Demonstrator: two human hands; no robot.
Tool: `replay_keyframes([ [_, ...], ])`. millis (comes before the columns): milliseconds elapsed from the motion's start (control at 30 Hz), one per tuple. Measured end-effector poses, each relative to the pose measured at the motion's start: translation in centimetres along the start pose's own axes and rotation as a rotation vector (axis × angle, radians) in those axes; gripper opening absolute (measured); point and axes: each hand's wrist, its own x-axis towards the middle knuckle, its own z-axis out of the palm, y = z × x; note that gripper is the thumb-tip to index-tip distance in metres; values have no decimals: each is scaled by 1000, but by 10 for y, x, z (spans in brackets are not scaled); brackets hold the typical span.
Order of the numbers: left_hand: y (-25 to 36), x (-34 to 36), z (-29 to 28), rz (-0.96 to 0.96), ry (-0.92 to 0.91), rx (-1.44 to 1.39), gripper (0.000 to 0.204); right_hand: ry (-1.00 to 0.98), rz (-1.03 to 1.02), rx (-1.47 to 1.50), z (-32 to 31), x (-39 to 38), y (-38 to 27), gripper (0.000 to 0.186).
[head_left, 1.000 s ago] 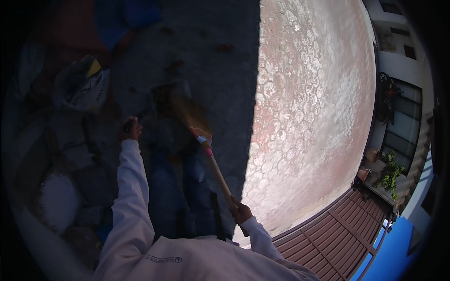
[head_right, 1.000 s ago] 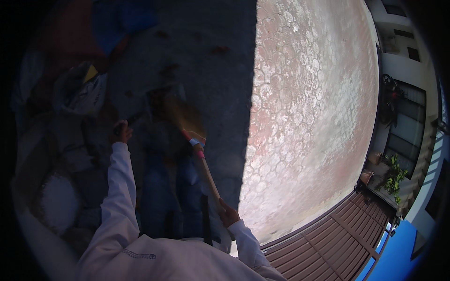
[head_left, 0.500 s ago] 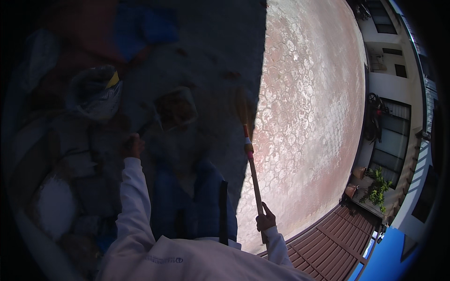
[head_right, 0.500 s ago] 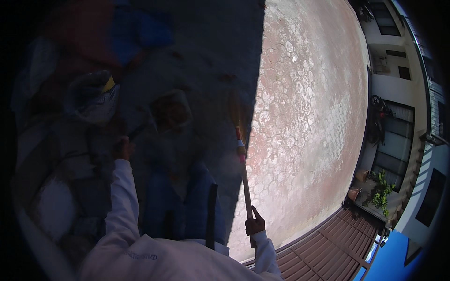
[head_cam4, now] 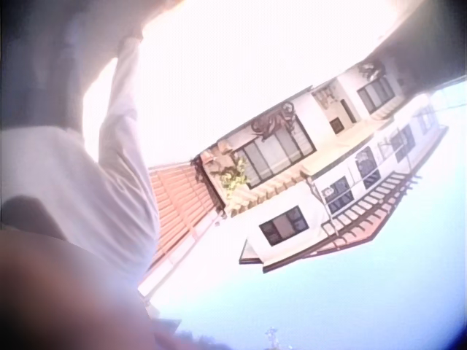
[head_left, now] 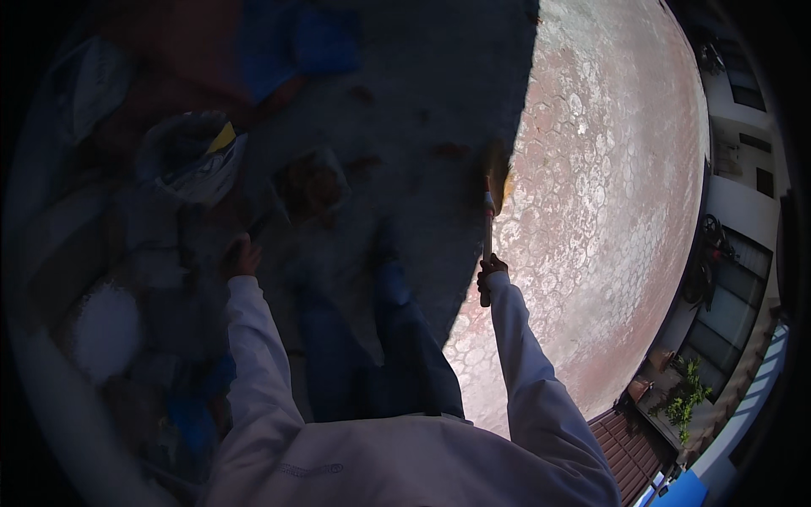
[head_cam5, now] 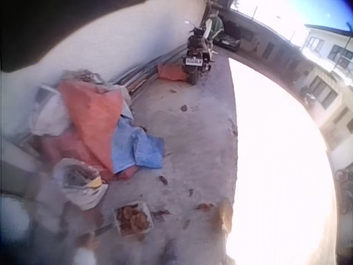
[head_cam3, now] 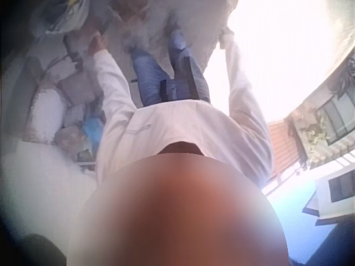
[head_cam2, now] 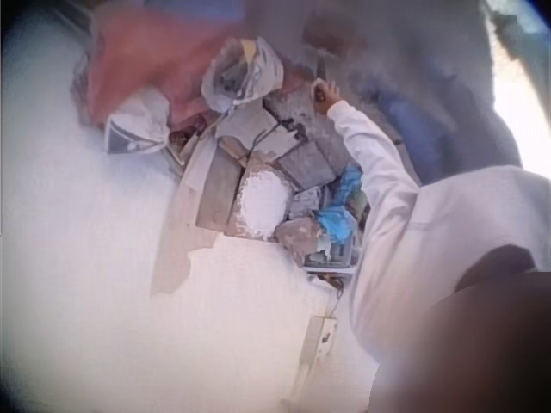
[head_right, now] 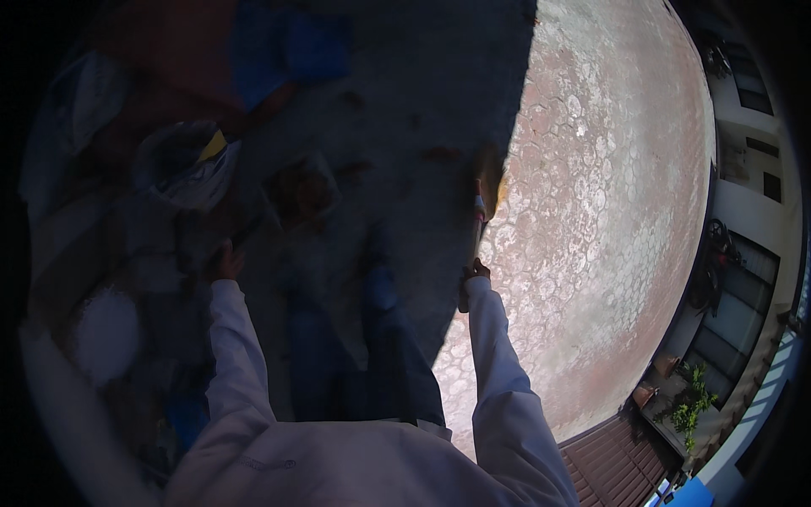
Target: The person sweeps dry leaves and debris on a concrete floor using a broom and dustpan. They gather the leaves into a pile, scoop them into the dustpan, and transfer the contents into a large bag. The person repeats this process several times to clear the area.
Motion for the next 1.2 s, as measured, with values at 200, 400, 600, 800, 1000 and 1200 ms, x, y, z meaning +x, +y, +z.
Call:
replay_keyframes([
  [200,-21,-17,54,220,173,257,22,-42,-602,-722,82,-23,71,35],
  [400,-43,-2,36,208,236,243,25,-228,-480,-869,106,-120,66,41],
  [600,-74,46,-5,561,187,597,26,-548,-575,-886,42,-130,43,43],
  [800,-56,44,-2,262,122,210,35,-597,144,-447,-52,-185,-48,54],
  [1000,-45,37,15,417,189,348,31,-439,-52,-590,-60,-206,-85,56],
  [1200,-39,35,23,603,173,633,30,-314,-226,-551,13,-180,-98,46],
])
